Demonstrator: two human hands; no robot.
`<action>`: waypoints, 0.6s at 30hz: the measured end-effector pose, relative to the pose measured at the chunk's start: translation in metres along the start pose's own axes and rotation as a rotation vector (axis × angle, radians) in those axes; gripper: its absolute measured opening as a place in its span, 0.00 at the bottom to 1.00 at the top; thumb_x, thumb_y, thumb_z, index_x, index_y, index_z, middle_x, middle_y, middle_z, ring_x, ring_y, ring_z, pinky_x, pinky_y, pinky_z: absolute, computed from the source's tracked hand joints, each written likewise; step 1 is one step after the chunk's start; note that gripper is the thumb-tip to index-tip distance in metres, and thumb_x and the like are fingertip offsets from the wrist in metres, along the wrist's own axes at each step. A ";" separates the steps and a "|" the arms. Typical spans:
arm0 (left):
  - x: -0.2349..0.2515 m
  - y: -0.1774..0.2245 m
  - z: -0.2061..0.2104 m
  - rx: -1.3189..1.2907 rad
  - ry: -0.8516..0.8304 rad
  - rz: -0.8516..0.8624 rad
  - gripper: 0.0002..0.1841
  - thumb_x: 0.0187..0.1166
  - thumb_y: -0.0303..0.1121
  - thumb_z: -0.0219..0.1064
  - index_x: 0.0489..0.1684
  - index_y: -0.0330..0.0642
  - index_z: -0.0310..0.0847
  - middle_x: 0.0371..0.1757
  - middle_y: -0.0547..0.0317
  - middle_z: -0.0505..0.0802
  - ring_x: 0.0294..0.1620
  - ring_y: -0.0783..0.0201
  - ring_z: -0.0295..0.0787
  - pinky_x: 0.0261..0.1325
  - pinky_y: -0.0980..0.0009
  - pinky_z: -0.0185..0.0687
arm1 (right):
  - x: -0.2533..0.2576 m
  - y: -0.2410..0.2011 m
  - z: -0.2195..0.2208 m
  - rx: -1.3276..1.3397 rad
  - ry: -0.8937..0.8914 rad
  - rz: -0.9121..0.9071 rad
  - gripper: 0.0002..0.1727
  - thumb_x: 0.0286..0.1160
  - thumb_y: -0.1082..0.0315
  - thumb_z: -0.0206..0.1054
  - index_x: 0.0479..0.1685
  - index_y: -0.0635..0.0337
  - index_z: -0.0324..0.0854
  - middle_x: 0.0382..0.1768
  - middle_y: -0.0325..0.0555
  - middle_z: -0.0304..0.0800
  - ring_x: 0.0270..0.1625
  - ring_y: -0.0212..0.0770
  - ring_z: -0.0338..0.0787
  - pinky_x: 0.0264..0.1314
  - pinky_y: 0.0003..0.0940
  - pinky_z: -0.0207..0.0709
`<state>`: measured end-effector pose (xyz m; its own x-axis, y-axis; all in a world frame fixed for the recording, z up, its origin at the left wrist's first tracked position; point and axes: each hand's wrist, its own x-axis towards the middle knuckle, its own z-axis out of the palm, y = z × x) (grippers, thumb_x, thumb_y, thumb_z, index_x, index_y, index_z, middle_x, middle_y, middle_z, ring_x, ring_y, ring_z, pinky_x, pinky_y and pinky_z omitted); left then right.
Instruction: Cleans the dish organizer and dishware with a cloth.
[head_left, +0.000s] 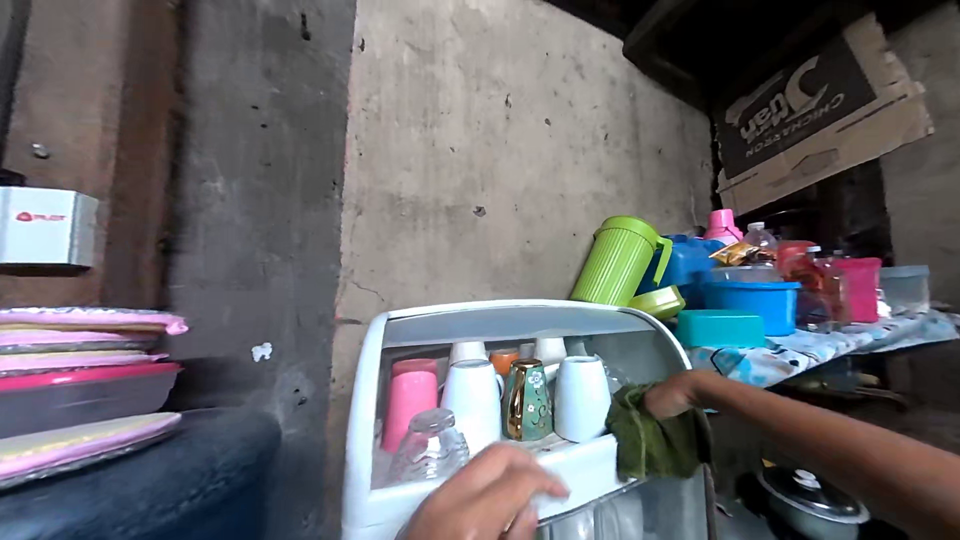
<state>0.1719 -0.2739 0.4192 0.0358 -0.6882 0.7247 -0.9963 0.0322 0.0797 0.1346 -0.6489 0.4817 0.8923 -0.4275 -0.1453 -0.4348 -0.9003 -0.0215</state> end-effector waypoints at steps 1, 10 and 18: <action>0.029 -0.011 0.013 0.056 0.016 0.043 0.14 0.84 0.29 0.58 0.56 0.44 0.91 0.58 0.52 0.92 0.53 0.63 0.91 0.55 0.68 0.88 | 0.007 -0.004 -0.001 -0.019 -0.043 0.015 0.19 0.87 0.64 0.53 0.55 0.74 0.81 0.53 0.66 0.84 0.56 0.55 0.83 0.60 0.59 0.71; 0.241 -0.029 0.109 0.419 -0.539 -0.070 0.20 0.81 0.18 0.57 0.69 0.37 0.82 0.68 0.37 0.85 0.73 0.40 0.81 0.74 0.44 0.75 | 0.033 -0.004 0.014 0.046 0.033 -0.160 0.23 0.88 0.60 0.58 0.61 0.77 0.82 0.64 0.76 0.82 0.71 0.72 0.80 0.71 0.74 0.64; 0.309 -0.054 0.185 0.585 -0.858 -0.437 0.19 0.84 0.28 0.61 0.71 0.27 0.78 0.77 0.31 0.79 0.80 0.34 0.74 0.75 0.34 0.70 | 0.019 -0.002 0.014 0.131 0.027 -0.171 0.23 0.85 0.57 0.58 0.55 0.72 0.84 0.59 0.70 0.85 0.65 0.68 0.83 0.62 0.74 0.69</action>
<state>0.2218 -0.6224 0.5117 0.5496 -0.8353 -0.0151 -0.8031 -0.5232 -0.2850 0.1508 -0.6543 0.4654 0.9566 -0.2728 -0.1021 -0.2871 -0.9422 -0.1728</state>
